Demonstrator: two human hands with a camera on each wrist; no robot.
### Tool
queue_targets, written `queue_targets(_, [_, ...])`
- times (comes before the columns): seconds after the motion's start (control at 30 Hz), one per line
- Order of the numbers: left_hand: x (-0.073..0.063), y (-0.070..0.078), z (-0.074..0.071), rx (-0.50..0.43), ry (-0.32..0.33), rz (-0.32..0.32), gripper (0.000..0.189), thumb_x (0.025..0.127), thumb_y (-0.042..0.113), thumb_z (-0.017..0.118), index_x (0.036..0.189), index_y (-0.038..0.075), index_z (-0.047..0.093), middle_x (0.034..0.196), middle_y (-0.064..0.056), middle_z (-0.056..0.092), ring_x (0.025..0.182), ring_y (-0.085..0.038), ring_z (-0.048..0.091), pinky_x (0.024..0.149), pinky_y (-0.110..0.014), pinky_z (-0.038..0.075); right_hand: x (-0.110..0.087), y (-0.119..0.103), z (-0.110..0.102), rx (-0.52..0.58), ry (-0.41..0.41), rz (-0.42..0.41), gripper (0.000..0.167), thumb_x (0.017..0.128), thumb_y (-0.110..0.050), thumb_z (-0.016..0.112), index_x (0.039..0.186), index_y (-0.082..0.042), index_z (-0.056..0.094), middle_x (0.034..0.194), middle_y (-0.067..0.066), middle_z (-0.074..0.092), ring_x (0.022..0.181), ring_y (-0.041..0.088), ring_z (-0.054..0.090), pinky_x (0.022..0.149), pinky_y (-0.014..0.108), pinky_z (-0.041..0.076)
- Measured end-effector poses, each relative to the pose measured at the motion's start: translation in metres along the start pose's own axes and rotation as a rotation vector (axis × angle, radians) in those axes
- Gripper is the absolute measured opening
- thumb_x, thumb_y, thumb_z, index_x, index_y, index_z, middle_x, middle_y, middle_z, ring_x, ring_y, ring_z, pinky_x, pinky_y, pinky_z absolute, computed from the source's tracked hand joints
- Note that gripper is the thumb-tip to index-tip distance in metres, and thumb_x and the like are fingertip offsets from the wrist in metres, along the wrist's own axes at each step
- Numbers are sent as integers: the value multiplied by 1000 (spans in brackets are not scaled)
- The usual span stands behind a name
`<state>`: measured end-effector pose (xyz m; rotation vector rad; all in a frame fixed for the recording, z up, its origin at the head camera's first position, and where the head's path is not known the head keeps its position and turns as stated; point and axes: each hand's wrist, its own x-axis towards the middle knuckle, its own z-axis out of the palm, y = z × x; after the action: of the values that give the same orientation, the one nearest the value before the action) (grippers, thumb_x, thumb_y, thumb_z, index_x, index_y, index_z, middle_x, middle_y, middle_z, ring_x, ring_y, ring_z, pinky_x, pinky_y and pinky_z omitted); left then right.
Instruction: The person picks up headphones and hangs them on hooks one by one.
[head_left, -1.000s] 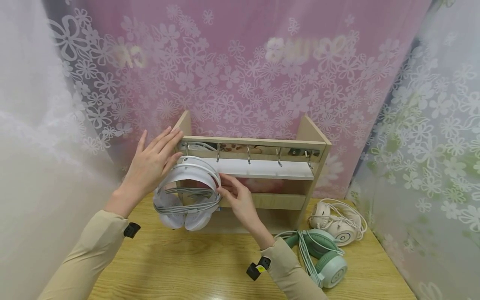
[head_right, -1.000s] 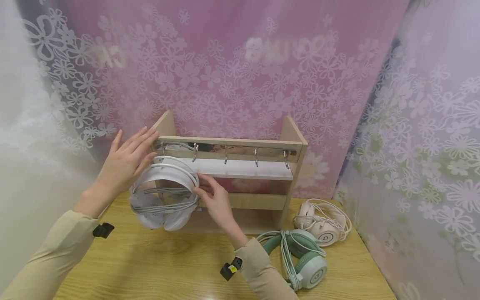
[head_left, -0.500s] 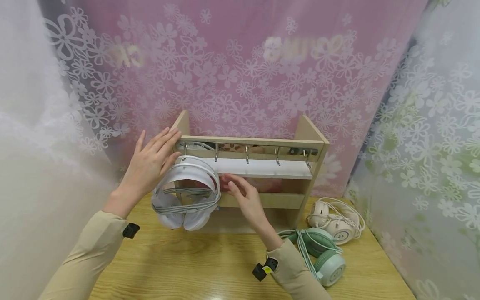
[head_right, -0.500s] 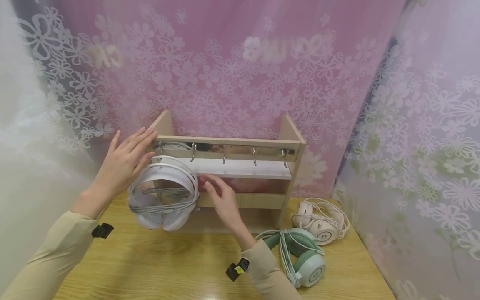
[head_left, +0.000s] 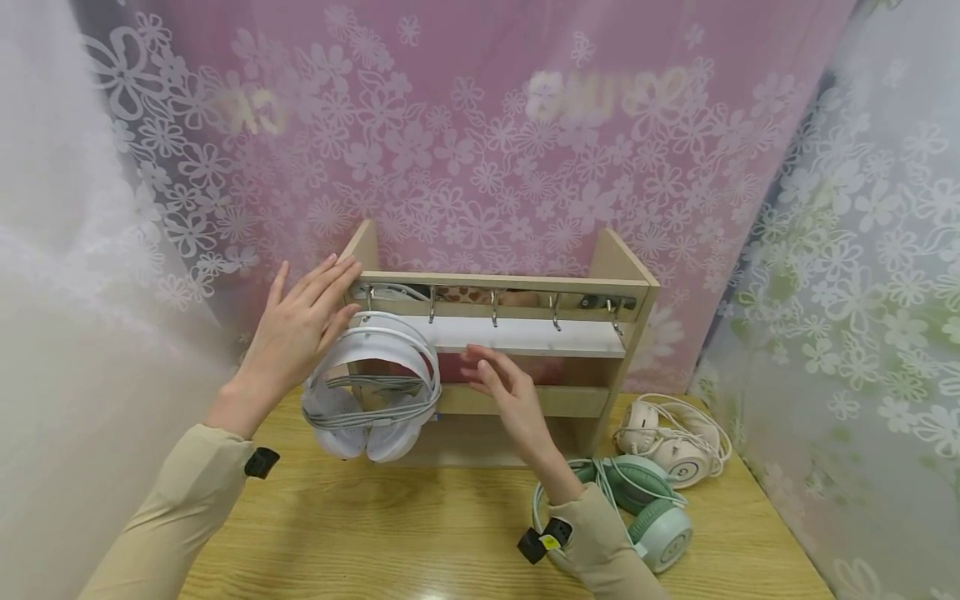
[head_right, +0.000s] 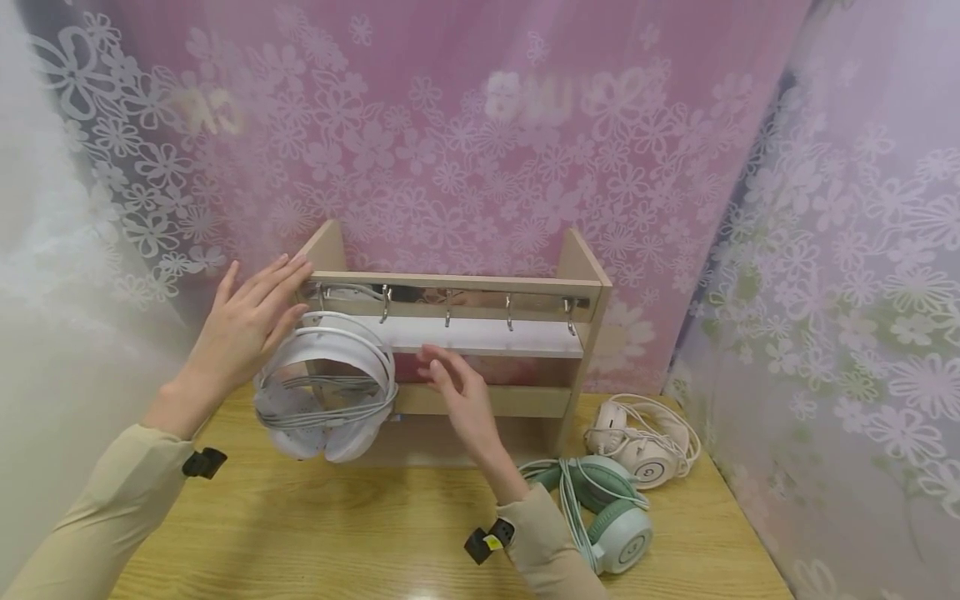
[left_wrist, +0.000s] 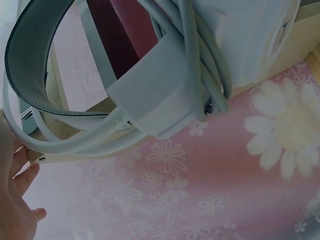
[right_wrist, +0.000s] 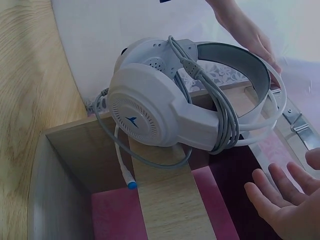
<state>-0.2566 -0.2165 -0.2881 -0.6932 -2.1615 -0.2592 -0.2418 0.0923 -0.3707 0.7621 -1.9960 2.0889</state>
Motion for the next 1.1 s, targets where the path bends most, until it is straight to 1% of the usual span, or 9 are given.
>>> queue_targets(0.17, [1, 0, 0, -3, 0, -3, 55, 101, 26, 62, 152, 13, 47, 155, -9, 48, 147, -28, 39, 124, -59, 7, -2, 0, -4, 10, 6, 9, 37, 109, -18, 48, 139, 1, 57, 135, 24, 61, 122, 42, 61, 103, 53, 50])
queue_targets(0.37, [0, 0, 2, -11, 6, 0, 54, 102, 27, 60, 153, 13, 47, 154, -9, 49, 147, -28, 39, 124, -59, 7, -5, 0, -12, 10, 20, 25, 37, 109, -20, 48, 140, 0, 56, 137, 23, 60, 123, 40, 61, 103, 52, 50])
queue_targets(0.63, [0, 0, 1, -20, 9, -2, 51, 104, 30, 57, 151, 13, 48, 154, -8, 49, 147, -27, 39, 124, -59, 8, -9, 1, -22, 19, 22, 24, 39, 109, -20, 47, 142, 0, 54, 139, 24, 59, 125, 44, 58, 104, 54, 49])
queue_targets(0.77, [1, 0, 0, -24, 5, 2, 51, 104, 30, 56, 152, 13, 48, 155, -8, 48, 147, -27, 38, 124, -58, 7, -12, 3, -28, 4, 40, 33, 39, 109, -21, 47, 142, -1, 54, 139, 23, 59, 124, 43, 59, 104, 55, 49])
queue_targets(0.97, [1, 0, 0, -20, -1, 1, 53, 102, 26, 60, 152, 13, 48, 155, -7, 48, 148, -26, 37, 125, -57, 7, -17, 6, -40, -10, 70, 68, 39, 109, -23, 48, 142, -3, 55, 141, 19, 58, 124, 38, 61, 104, 51, 50])
queue_targets(1.1, [1, -1, 0, -19, -2, -3, 52, 103, 29, 58, 152, 13, 47, 155, -7, 48, 148, -26, 38, 125, -57, 7, -21, 9, -47, -24, 84, 80, 40, 110, -23, 47, 142, 0, 54, 141, 21, 57, 124, 38, 61, 103, 49, 51])
